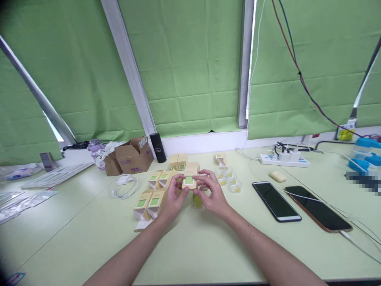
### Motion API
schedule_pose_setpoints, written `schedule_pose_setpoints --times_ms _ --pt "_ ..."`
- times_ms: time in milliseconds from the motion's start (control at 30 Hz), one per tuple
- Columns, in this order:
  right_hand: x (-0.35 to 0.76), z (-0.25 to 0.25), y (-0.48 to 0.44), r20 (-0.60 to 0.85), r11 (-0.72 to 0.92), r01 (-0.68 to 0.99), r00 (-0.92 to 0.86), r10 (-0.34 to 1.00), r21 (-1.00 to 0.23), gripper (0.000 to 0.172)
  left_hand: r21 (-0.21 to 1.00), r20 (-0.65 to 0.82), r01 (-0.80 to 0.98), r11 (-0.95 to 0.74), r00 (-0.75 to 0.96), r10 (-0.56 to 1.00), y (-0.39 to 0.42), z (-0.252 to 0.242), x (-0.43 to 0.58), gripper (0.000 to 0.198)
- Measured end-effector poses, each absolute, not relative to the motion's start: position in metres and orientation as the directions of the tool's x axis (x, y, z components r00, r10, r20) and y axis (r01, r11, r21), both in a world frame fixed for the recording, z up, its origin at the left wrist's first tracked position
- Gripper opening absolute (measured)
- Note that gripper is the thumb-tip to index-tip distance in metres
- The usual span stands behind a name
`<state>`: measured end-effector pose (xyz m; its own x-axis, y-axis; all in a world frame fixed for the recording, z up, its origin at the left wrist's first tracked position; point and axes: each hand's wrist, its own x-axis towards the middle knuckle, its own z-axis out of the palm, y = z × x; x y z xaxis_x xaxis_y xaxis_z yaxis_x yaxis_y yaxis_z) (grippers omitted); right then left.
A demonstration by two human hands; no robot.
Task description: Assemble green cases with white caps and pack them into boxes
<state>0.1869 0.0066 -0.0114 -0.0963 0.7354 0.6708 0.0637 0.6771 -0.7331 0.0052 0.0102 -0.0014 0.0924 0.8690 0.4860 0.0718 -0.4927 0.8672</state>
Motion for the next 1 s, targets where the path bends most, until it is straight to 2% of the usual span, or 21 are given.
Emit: schedule_pose_setpoints --times_ms 733,1000 --pt "0.1861 -0.0105 0.0076 0.656 0.661 0.073 -0.08 0.75 -0.747 0.027 0.88 0.463 0.086 -0.468 0.07 0.883 0.0101 0.001 0.0075 0.041" --pt "0.1859 -0.0095 0.0076 0.665 0.67 0.081 -0.078 0.743 -0.738 0.026 0.875 0.47 0.107 -0.472 0.049 0.881 0.0111 -0.0004 0.0077 0.034"
